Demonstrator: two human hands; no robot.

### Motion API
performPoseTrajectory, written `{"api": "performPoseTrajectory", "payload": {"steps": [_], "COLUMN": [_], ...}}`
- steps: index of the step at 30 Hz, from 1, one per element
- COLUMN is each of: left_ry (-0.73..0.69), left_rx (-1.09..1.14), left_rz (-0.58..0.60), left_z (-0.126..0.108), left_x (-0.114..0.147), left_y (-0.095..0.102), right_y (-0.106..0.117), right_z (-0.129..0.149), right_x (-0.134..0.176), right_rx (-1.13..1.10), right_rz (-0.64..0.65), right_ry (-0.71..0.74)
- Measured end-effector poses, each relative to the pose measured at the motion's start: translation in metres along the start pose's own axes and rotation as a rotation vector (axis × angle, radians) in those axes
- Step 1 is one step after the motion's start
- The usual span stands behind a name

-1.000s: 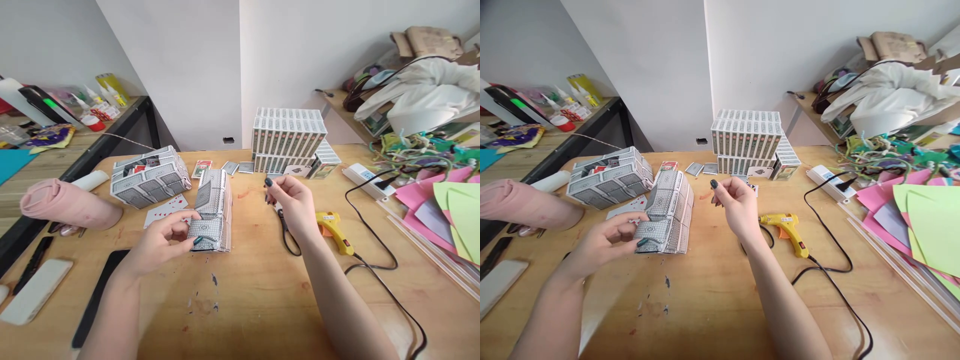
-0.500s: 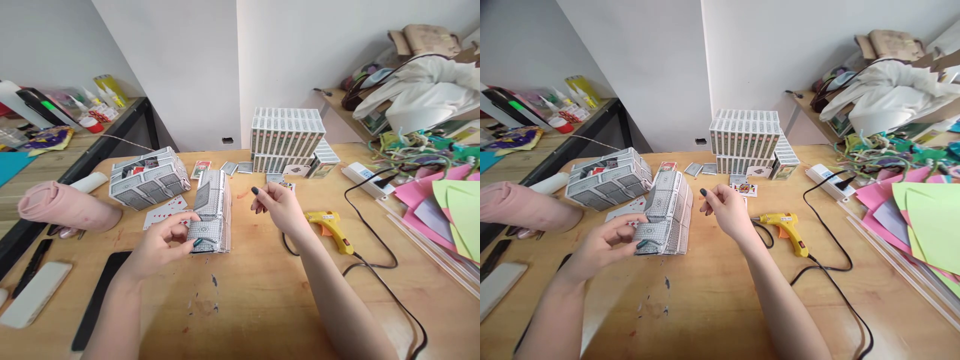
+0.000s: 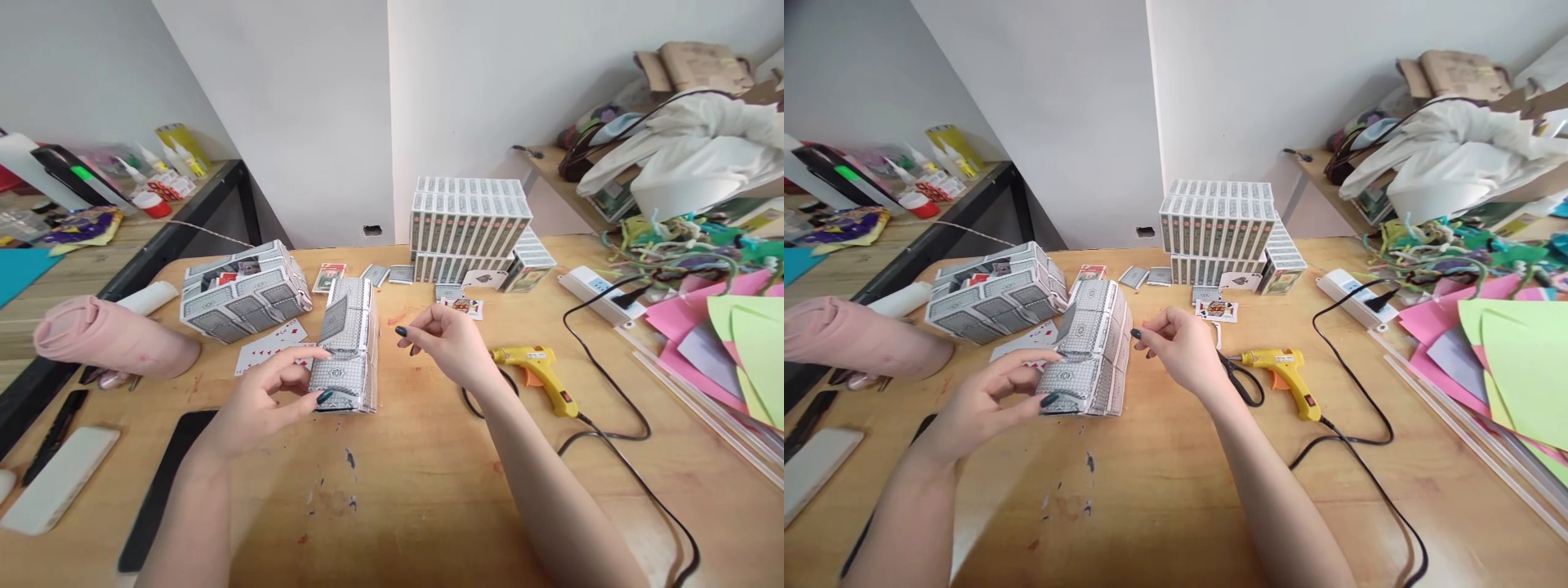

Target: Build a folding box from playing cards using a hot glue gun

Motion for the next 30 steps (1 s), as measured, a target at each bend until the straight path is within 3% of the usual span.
{"api": "performPoseTrajectory", "payload": {"steps": [7,12,14,16,18,22,26,30], "left_ry": [-0.032,-0.125,-0.2,-0.281,-0.287,-0.169,-0.102,-0.117], "left_rx": [0.029,0.208,0.16,-0.002,-0.068,-0.182,-0.176,-0.024], "left_rz": [-0.045,-0.461,-0.551,-0.485,-0.334,-0.16,-0.154,-0.152], "left_z": [-0.002,-0.005,-0.018,-0.039,-0.05,-0.052,-0.049,-0.051], "left_x": [-0.002,0.001,0.001,-0.007,-0.019,-0.037,-0.043,-0.045], "left_y": [0.013,0.055,0.061,0.051,0.036,0.014,0.007,0.004], "right_y": [-0.019,-0.029,-0.032,-0.033,-0.034,-0.039,-0.042,-0.057], "right_z": [-0.006,-0.006,-0.006,-0.005,-0.006,-0.013,-0.048,-0.08], "right_x": [-0.002,0.0,0.001,0.002,0.003,0.0,-0.007,-0.007], "right_rx": [0.141,0.219,0.222,0.23,0.232,0.173,-0.049,-0.307], "right_rz": [0.106,0.098,0.101,0.101,0.103,0.098,0.037,0.05], "right_ry": [0.094,0.155,0.154,0.141,0.133,0.129,-0.031,-0.195]}}
Point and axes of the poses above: each hand's wrist, its own x-axis away from the middle knuckle, its own y-axis out of the back of the hand, z = x × y, the point moved 9 cm from there along -x, towards the middle knuckle, and after that the axes turned 10 degrees about y, right-handed, at the moved point
